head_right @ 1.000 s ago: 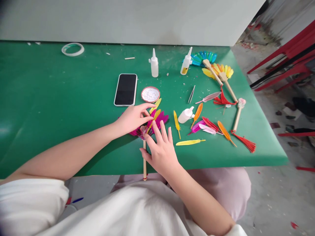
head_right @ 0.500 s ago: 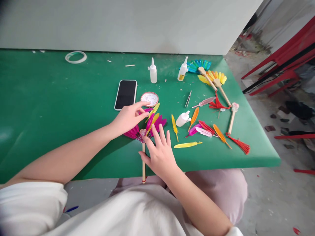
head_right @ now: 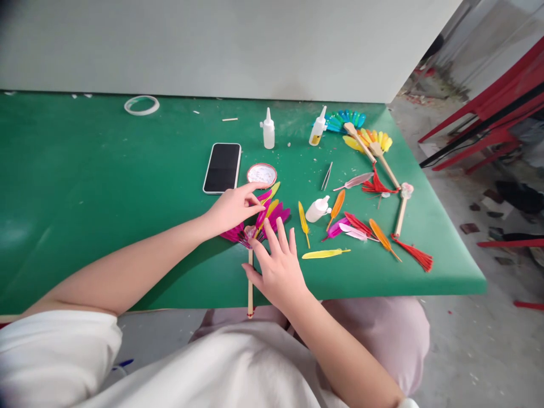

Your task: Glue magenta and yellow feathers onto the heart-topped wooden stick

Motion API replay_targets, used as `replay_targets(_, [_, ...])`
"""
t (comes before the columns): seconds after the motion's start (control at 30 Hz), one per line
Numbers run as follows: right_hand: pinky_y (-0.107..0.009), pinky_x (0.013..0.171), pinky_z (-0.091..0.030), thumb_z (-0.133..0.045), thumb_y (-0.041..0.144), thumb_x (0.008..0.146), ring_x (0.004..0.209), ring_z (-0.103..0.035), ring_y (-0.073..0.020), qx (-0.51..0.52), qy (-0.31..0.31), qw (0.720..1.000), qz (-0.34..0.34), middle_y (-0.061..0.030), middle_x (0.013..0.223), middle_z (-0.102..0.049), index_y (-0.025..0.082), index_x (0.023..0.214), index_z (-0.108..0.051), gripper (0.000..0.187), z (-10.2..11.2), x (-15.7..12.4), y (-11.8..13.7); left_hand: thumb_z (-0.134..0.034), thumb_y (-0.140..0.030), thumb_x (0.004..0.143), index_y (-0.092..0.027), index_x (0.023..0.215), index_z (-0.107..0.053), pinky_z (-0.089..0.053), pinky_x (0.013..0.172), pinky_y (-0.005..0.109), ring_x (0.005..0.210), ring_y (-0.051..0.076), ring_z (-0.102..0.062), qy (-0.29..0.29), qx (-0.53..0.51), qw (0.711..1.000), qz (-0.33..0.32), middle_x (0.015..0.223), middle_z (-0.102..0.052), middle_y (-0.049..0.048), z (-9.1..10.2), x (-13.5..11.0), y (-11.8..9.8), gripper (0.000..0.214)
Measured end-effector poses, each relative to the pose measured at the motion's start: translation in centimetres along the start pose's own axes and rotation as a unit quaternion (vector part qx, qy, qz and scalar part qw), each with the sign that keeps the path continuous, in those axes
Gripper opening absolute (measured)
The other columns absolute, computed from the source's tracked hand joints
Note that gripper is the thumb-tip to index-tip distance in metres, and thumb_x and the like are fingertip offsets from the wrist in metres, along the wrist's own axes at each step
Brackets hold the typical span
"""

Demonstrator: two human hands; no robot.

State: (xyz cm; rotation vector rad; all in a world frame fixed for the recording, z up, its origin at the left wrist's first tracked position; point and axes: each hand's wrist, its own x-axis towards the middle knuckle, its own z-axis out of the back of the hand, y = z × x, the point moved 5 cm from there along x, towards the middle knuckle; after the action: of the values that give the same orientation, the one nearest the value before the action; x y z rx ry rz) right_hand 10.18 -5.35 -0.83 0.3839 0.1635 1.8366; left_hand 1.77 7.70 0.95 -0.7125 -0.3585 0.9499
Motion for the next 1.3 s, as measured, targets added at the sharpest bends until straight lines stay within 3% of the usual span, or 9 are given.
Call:
replay_targets(0.63, [-0.06, 0.102, -0.023, -0.049, 0.043, 0.082, 0.136, -0.01, -0.035, 0.003, -0.005, 1.0, 0.001, -0.0116, 0.144, -0.028, 0.024, 0.123, -0.048, 0.046, 0.2, 0.0, 0.0, -0.056, -0.019, 0.079, -0.027, 0.127, -0.042, -0.045, 0.065, 0.023, 0.073, 0.013, -0.063, 0.001, 0.014, 1.0, -0.016, 0.082, -0.068, -0.0009, -0.2, 0.1, -0.3, 0.05])
replay_targets(1.3, [-0.06, 0.103, -0.021, -0.047, 0.043, 0.083, 0.136, -0.012, -0.0341, -0.011, -0.021, 1.0, 0.014, -0.0116, 0.142, -0.033, 0.022, 0.121, -0.051, 0.044, 0.0, -0.1, 0.0, -0.055, -0.022, 0.08, -0.024, 0.12, -0.05, -0.043, 0.069, 0.025, 0.063, 0.011, -0.058, -0.049, 0.026, 0.998, -0.015, 0.085, -0.068, -0.0006, 1.3, 0.2, 0.0, 0.04])
